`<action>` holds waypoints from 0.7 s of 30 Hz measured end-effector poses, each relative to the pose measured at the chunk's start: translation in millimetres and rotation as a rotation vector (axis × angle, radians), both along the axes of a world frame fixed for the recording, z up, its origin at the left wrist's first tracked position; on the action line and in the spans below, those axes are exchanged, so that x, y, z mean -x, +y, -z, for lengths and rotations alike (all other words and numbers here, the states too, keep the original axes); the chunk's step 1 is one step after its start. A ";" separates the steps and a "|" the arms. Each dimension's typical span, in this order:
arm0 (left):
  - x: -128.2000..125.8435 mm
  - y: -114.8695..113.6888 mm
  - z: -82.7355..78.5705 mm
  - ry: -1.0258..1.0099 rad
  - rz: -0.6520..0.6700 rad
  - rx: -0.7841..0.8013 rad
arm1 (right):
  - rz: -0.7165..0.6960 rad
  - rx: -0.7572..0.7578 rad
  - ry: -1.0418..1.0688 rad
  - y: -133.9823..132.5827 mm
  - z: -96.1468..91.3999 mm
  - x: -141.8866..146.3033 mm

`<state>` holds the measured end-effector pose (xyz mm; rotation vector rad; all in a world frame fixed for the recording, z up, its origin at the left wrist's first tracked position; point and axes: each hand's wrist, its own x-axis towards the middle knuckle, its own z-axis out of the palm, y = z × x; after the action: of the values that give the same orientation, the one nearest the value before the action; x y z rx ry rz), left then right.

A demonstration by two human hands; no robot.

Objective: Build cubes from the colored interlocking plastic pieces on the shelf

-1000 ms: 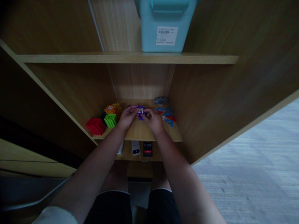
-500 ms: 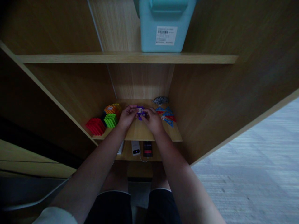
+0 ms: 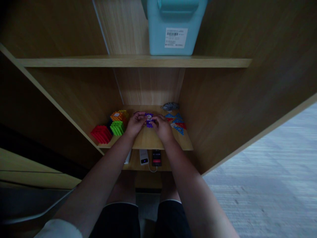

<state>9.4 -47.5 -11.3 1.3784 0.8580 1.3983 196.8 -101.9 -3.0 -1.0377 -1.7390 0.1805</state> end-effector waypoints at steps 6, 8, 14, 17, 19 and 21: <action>-0.3 2.5 1.5 0.023 -0.005 0.023 | 0.013 -0.039 -0.013 3.4 3.6 -1.8; -0.4 2.4 1.6 0.028 -0.004 0.024 | 0.007 -0.045 -0.003 4.2 4.4 -2.1; 0.6 3.4 4.5 0.040 -0.004 0.022 | 0.000 0.012 -0.004 3.1 4.1 -2.3; 0.9 5.0 6.3 0.043 -0.005 0.032 | 0.019 0.032 -0.012 3.1 5.5 -2.9; 0.9 5.6 7.1 0.053 -0.011 0.037 | 0.033 0.044 -0.014 3.6 7.0 -3.3; 0.9 5.6 7.5 0.060 -0.012 0.038 | 0.056 0.061 -0.011 4.0 8.3 -3.6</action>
<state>8.5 -41.8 -18.9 1.3946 0.9292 1.3490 200.3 -97.8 -11.3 -1.1321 -1.7218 0.1932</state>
